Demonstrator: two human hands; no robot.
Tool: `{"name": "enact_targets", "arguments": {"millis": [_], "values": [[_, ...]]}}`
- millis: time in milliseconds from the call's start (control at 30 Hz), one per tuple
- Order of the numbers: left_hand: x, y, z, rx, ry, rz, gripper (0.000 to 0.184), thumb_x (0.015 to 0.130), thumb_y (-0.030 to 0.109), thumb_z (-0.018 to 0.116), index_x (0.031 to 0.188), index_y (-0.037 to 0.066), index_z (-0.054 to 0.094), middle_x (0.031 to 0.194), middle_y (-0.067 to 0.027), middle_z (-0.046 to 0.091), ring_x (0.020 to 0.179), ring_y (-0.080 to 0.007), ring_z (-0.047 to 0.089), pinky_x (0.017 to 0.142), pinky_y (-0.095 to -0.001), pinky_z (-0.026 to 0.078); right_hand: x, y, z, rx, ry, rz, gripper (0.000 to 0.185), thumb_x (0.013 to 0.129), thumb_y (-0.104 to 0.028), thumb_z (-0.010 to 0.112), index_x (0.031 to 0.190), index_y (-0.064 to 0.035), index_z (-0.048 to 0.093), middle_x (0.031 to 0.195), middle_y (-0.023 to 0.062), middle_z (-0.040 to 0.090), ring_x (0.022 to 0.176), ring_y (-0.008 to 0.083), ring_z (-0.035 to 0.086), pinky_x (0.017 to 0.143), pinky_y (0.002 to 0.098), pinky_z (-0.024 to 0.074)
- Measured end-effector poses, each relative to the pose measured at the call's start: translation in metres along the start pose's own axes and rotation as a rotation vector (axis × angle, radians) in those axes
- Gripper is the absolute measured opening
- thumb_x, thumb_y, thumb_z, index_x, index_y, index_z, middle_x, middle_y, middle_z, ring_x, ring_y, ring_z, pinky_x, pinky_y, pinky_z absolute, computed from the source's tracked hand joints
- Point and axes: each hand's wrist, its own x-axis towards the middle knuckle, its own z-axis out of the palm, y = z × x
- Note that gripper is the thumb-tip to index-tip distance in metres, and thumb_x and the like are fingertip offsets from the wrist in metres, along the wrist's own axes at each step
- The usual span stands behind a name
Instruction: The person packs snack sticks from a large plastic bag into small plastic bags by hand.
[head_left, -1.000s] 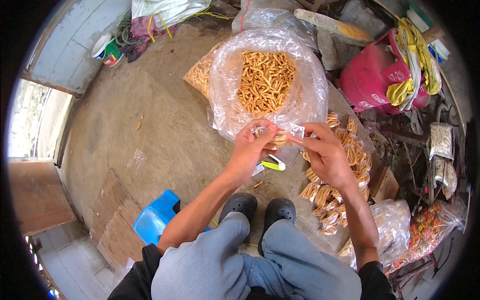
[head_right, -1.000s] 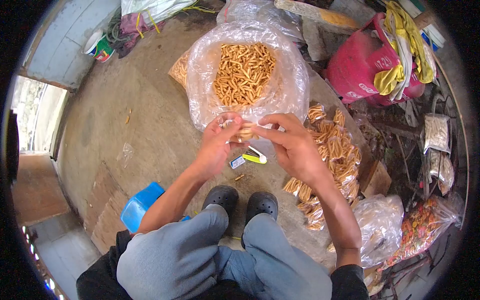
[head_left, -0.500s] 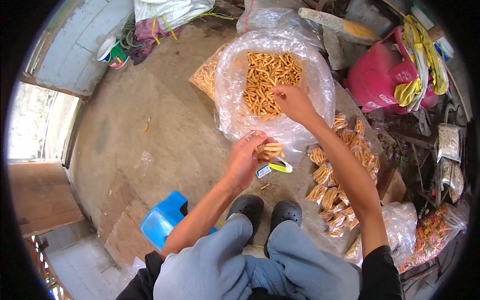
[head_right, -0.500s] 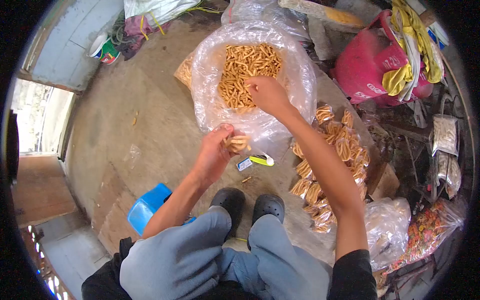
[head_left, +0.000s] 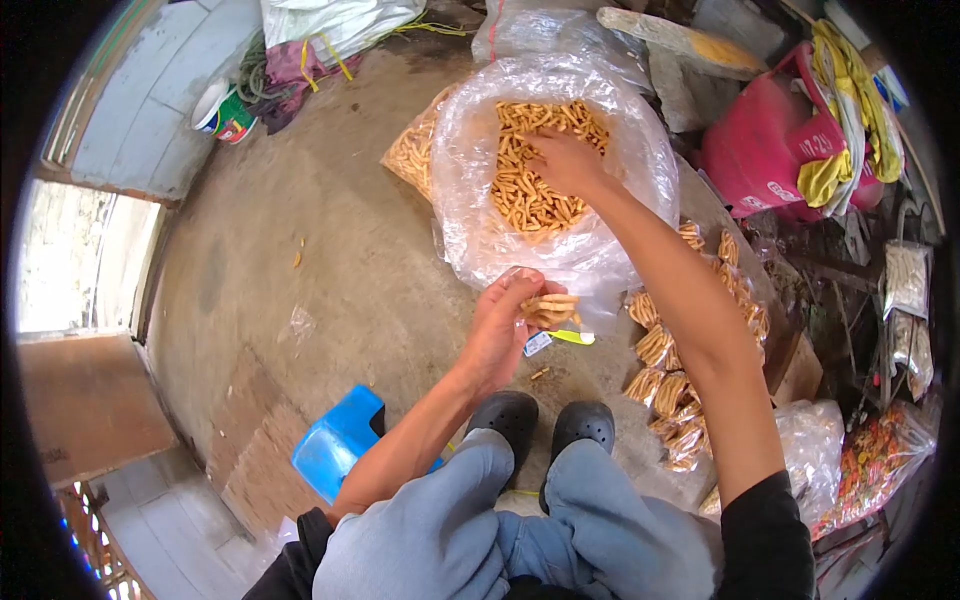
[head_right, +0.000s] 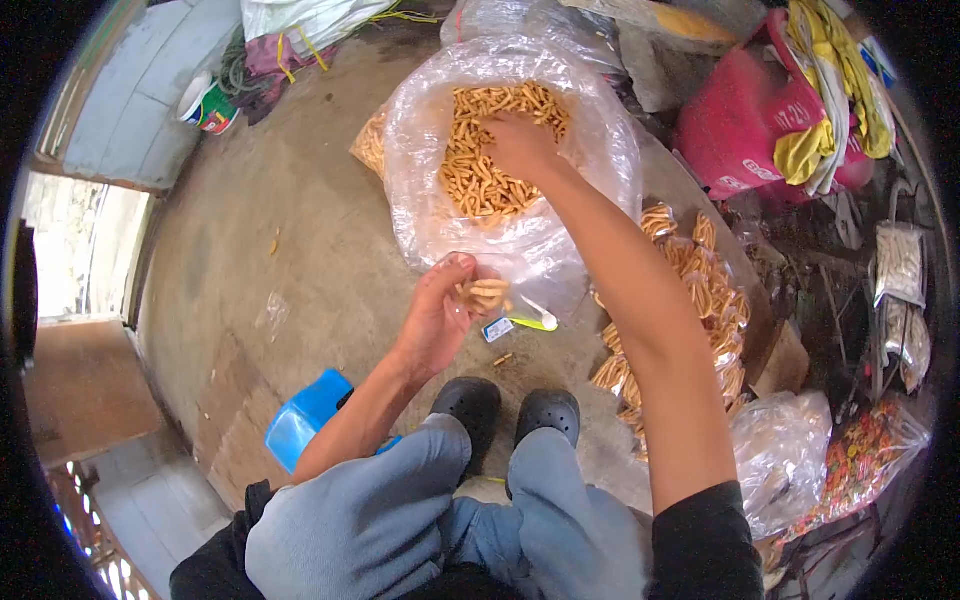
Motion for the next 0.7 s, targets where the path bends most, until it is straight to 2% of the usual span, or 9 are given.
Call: {"name": "enact_targets", "arguments": {"millis": [67,100,200,233,367,433,467,567,700], "values": [[0.0,-0.002,0.0,0.0,-0.025,0.001,0.018,0.092,0.026,0.055,0.096,0.009,0.054,0.092,-0.0059,0.063,0.086,-0.0159,0.06,0.079,-0.0337,0.049,-0.002,-0.001,-0.001,0.04,-0.096,-0.052,0.041,0.085,-0.02,0.062,0.125,-0.0156,0.058,0.126,0.0077,0.055,0.119,0.0308,0.051,0.097,0.0419,0.0445],[0.0,-0.001,0.0,-0.013,-0.021,0.004,0.018,0.092,0.027,0.055,0.095,0.009,0.053,0.092,-0.0055,0.062,0.085,-0.0157,0.06,0.079,-0.0342,0.049,-0.003,-0.004,0.001,0.043,-0.056,-0.061,0.033,0.083,-0.012,0.059,0.116,-0.0134,0.061,0.122,0.0081,0.056,0.116,0.0279,0.053,0.093,0.0411,0.0464],[-0.001,0.003,-0.001,-0.02,-0.016,0.011,0.018,0.092,0.028,0.055,0.094,0.01,0.052,0.09,-0.0048,0.062,0.085,-0.0154,0.059,0.079,-0.0351,0.048,-0.004,-0.008,-0.002,0.07,-0.176,-0.068,0.025,0.081,-0.005,0.055,0.104,-0.0096,0.063,0.117,0.0088,0.057,0.113,0.0283,0.054,0.089,0.041,0.0477],[-0.001,0.004,-0.001,-0.018,-0.014,0.019,0.018,0.092,0.028,0.055,0.093,0.01,0.052,0.089,-0.0046,0.062,0.084,-0.0154,0.059,0.08,-0.0355,0.048,-0.006,-0.01,-0.003,0.058,-0.117,-0.086,0.023,0.078,0.001,0.052,0.096,-0.0077,0.063,0.11,0.0099,0.058,0.107,0.0294,0.057,0.084,0.0406,0.0489],[-0.003,0.009,-0.001,-0.012,-0.01,0.011,0.018,0.092,0.028,0.055,0.093,0.01,0.053,0.09,-0.0046,0.062,0.084,-0.0156,0.059,0.079,-0.0348,0.048,-0.01,-0.004,-0.006,0.073,-0.037,-0.164,0.012,0.079,-0.002,0.058,0.09,-0.0033,0.062,0.097,0.0134,0.061,0.096,0.0341,0.058,0.082,0.0434,0.0469],[-0.005,0.009,0.002,0.004,0.017,0.035,0.018,0.092,0.029,0.055,0.093,0.011,0.053,0.089,-0.0046,0.062,0.083,-0.0157,0.06,0.077,-0.0337,0.048,-0.01,0.004,-0.015,-0.046,-0.184,0.007,0.015,0.079,-0.002,0.056,0.091,-0.0037,0.065,0.09,0.0134,0.067,0.085,0.0316,0.065,0.075,0.0392,0.0516],[-0.005,0.01,0.0,0.0,0.019,0.041,0.018,0.092,0.029,0.055,0.093,0.011,0.053,0.089,-0.0046,0.062,0.083,-0.0157,0.06,0.077,-0.0337,0.048,-0.013,0.009,-0.019,-0.049,-0.185,0.0,0.015,0.079,-0.002,0.056,0.091,-0.0037,0.065,0.09,0.0134,0.067,0.085,0.0316,0.065,0.075,0.0392,0.0516],[-0.007,0.012,-0.002,0.013,-0.005,0.046,0.019,0.093,0.03,0.055,0.094,0.011,0.054,0.091,-0.0052,0.063,0.085,-0.0158,0.061,0.074,-0.0326,0.048,-0.023,0.023,-0.033,0.451,-0.058,0.092,0.019,0.077,-0.014,0.07,0.093,-0.0051,0.07,0.084,0.0103,0.069,0.076,0.0205,0.066,0.069,0.0321,0.0514],[-0.006,0.013,0.0,0.032,0.014,0.032,0.021,0.094,0.032,0.054,0.096,0.011,0.055,0.094,-0.0057,0.065,0.087,-0.016,0.062,0.072,-0.0323,0.048,-0.032,0.023,-0.043,0.631,-0.119,0.288,0.018,0.079,-0.015,0.069,0.094,-0.0051,0.07,0.084,0.009,0.07,0.075,0.0197,0.066,0.069,0.0314,0.0515]]}}
